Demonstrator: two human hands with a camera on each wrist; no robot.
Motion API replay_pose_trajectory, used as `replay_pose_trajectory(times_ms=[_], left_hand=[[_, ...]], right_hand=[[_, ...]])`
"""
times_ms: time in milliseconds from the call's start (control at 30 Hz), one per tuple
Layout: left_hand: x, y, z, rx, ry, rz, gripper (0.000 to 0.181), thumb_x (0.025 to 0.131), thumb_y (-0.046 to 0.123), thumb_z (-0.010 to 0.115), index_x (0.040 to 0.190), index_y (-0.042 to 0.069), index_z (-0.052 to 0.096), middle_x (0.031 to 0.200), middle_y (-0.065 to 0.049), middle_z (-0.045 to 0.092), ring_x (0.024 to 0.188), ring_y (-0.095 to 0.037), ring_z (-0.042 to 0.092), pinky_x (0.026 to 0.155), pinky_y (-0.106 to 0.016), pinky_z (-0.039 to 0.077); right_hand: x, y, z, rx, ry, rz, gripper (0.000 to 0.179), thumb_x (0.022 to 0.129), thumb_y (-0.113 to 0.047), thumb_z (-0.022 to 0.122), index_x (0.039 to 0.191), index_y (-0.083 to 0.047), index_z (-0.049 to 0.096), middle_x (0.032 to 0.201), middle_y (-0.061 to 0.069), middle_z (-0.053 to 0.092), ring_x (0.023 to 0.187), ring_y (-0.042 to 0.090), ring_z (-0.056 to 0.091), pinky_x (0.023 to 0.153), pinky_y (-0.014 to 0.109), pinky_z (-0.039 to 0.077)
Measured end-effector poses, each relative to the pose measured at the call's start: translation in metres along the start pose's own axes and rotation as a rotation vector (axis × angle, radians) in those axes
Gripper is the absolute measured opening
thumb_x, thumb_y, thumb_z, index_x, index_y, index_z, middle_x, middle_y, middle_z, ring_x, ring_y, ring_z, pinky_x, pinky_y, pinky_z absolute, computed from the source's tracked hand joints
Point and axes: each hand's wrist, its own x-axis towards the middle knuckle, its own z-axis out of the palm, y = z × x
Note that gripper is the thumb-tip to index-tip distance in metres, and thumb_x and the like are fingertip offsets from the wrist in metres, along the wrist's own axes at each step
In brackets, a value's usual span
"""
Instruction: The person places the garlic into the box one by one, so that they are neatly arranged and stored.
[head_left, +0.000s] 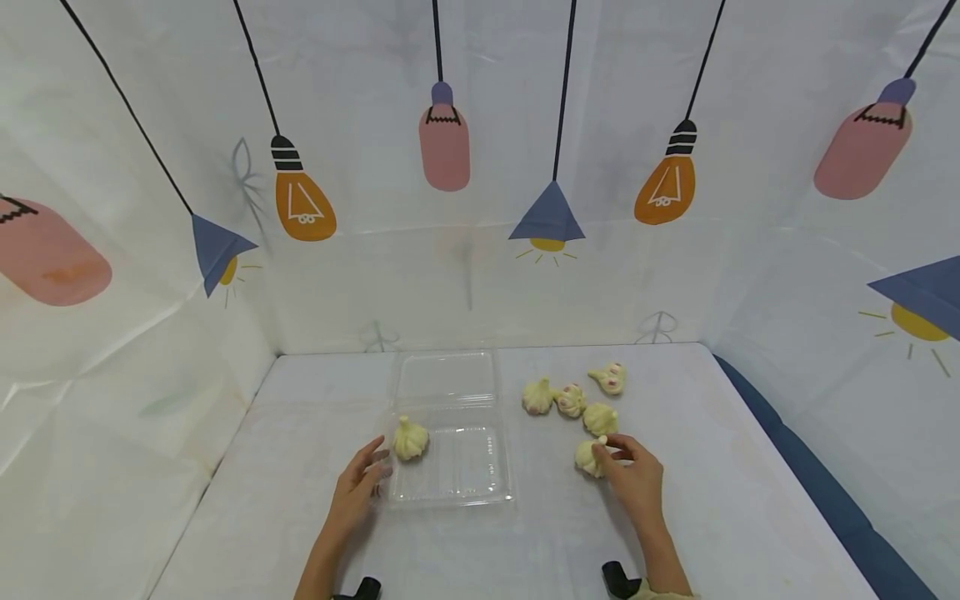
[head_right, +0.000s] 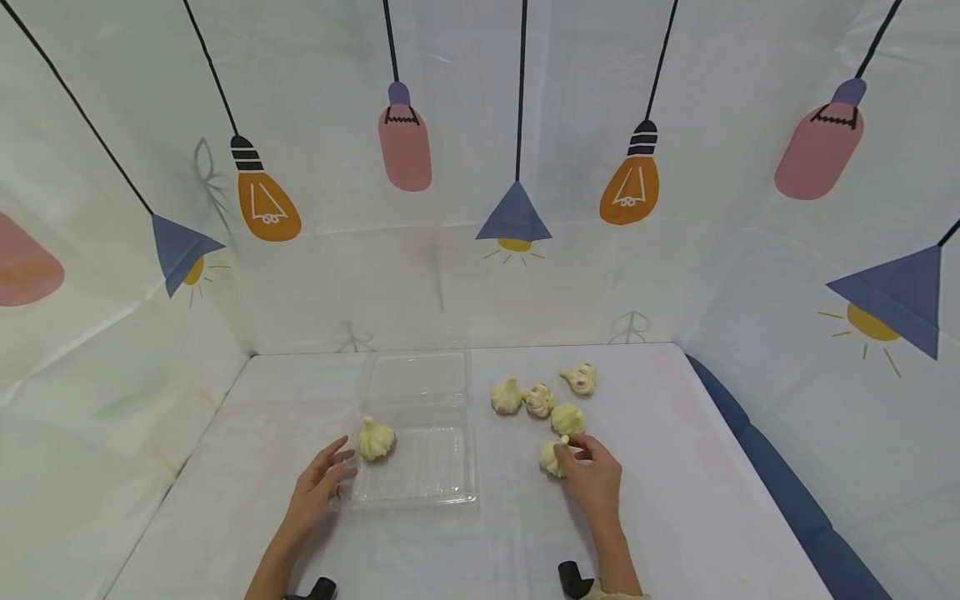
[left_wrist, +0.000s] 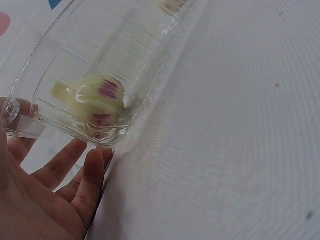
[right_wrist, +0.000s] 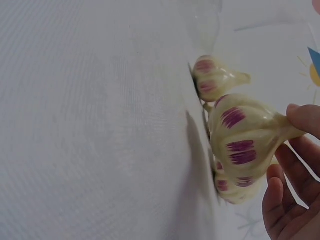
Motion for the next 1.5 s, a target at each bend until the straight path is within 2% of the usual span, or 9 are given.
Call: replay_pose_trajectory(times_ms=[200,433,500,800,967,1233,1500], left_hand=[[0.0,0.004,0.0,-0.02,-0.009,-0.027,0.045,0.1,0.005,0.05,0.145,0.008,0.044,0.131,-0.022,0.055,0.109,-0.034,0.057,0.075,-0.031,0.047],[-0.01,0.04,0.0,-0.026,-0.038,-0.051,0.046,0.1,0.002,0.049,0.144,-0.002,0.041,0.131,-0.03,0.052,0.11,-0.041,0.055,0.076,-0.034,0.047],[-0.011,0.042,0.0,-0.032,-0.039,-0.074,0.046,0.1,0.003,0.048,0.145,0.0,0.041,0.132,-0.028,0.052,0.111,-0.041,0.055,0.077,-0.035,0.047],[-0.012,0.045,0.0,-0.013,-0.035,-0.072,0.046,0.1,0.004,0.048,0.145,0.0,0.04,0.132,-0.028,0.052,0.11,-0.041,0.055,0.077,-0.035,0.047],[-0.008,0.039,0.0,-0.014,-0.033,-0.074,0.046,0.1,0.004,0.049,0.145,0.001,0.041,0.132,-0.028,0.052,0.105,-0.039,0.055,0.073,-0.032,0.047],[0.0,0.006,0.002,0.004,0.008,-0.082,0.046,0.1,0.008,0.052,0.145,0.01,0.044,0.131,-0.021,0.055,0.099,-0.029,0.056,0.071,-0.028,0.045],[0.0,0.002,0.002,0.007,0.022,-0.045,0.045,0.099,0.007,0.051,0.144,0.011,0.045,0.128,-0.021,0.057,0.101,-0.03,0.058,0.072,-0.028,0.046]], right_hand=[[0.0,-0.009,0.004,0.025,-0.009,-0.026,0.034,0.084,-0.031,0.078,0.106,-0.006,0.071,0.101,0.005,0.069,0.086,0.017,0.058,0.064,0.024,0.046],[0.001,-0.016,0.009,0.032,-0.022,-0.038,0.03,0.083,-0.028,0.079,0.104,-0.008,0.072,0.099,0.003,0.07,0.085,0.016,0.058,0.065,0.024,0.045],[0.002,-0.018,0.011,0.031,-0.023,-0.051,0.03,0.083,-0.027,0.079,0.104,-0.008,0.072,0.099,0.003,0.07,0.085,0.017,0.058,0.065,0.024,0.045],[0.006,-0.028,0.017,0.03,-0.031,-0.088,0.028,0.082,-0.024,0.08,0.104,-0.008,0.072,0.096,0.003,0.07,0.084,0.017,0.059,0.068,0.026,0.045],[0.008,-0.038,0.02,0.038,-0.044,-0.128,0.025,0.081,-0.021,0.081,0.101,-0.008,0.072,0.096,0.003,0.07,0.084,0.017,0.06,0.068,0.027,0.046],[0.015,-0.054,0.028,0.086,-0.058,-0.211,0.024,0.08,-0.021,0.081,0.1,-0.009,0.073,0.096,0.001,0.07,0.083,0.016,0.06,0.067,0.027,0.046],[0.02,-0.07,0.035,0.128,-0.06,-0.267,0.023,0.078,-0.016,0.083,0.097,-0.008,0.074,0.092,0.001,0.071,0.078,0.017,0.06,0.063,0.026,0.046]])
